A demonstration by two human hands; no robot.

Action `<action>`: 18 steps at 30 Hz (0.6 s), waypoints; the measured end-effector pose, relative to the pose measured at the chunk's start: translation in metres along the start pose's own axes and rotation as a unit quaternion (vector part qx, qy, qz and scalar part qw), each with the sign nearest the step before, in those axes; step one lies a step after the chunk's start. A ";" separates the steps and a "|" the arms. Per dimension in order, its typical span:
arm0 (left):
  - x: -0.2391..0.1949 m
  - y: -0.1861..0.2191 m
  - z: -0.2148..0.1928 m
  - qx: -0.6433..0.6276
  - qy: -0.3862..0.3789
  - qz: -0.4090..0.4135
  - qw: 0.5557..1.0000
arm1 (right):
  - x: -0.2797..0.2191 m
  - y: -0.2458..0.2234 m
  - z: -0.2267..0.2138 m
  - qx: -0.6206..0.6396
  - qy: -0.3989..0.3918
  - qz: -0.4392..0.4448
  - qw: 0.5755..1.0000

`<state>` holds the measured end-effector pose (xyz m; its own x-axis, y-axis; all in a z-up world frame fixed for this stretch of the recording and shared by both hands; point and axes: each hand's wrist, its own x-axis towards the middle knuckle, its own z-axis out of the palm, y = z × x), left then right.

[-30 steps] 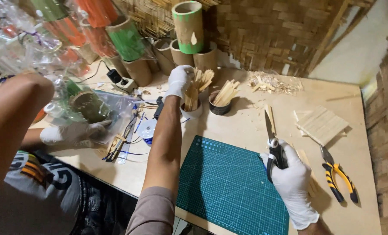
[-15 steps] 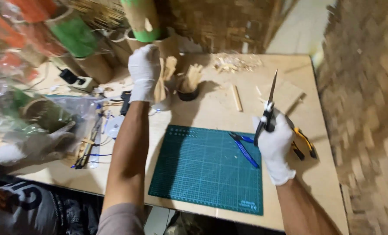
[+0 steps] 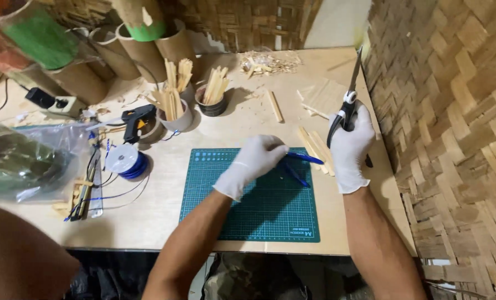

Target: The person is using scissors to trim and shape thin wooden sticks into petal shapes on a cutting mat.

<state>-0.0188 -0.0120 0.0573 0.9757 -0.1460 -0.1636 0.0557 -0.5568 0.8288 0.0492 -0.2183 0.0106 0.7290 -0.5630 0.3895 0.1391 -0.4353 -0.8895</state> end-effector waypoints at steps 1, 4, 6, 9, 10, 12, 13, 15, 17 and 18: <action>0.011 -0.013 0.009 -0.005 0.006 -0.001 1.000 | -0.004 -0.006 -0.002 0.000 -0.005 -0.005 1.000; 0.035 -0.048 0.030 -0.040 0.072 0.023 0.996 | -0.014 -0.015 -0.002 0.002 -0.041 -0.022 0.999; 0.041 -0.064 0.038 -0.008 0.159 0.097 0.982 | -0.014 -0.007 0.003 -0.005 -0.047 -0.021 0.999; 0.036 -0.080 0.029 0.034 0.187 0.109 0.976 | -0.022 -0.018 0.002 0.003 -0.064 -0.033 0.997; 0.035 -0.081 0.026 0.030 0.187 0.108 0.976 | -0.025 -0.019 0.002 0.000 -0.066 -0.035 0.997; 0.034 -0.083 0.020 0.027 0.192 0.081 0.978 | -0.030 -0.023 0.001 0.017 -0.100 -0.024 0.995; 0.041 -0.091 0.020 0.024 0.192 0.082 0.978 | -0.030 -0.018 0.007 0.015 -0.100 -0.027 0.995; 0.056 -0.104 0.027 -0.034 0.195 0.057 0.979 | -0.030 -0.006 0.010 -0.002 -0.125 0.003 0.992; 0.059 -0.108 0.026 -0.061 0.196 0.064 0.977 | -0.029 0.017 0.020 -0.009 -0.139 0.009 0.990; 0.062 -0.108 0.025 -0.084 0.205 0.068 0.973 | -0.026 0.029 0.024 -0.008 -0.157 0.015 0.987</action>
<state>0.0300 0.0189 -0.0555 0.9773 0.1474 0.1525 -0.0803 -0.4084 0.9092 0.0501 -0.1995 -0.0306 0.9048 -0.3307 0.2682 0.1066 -0.4338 -0.8947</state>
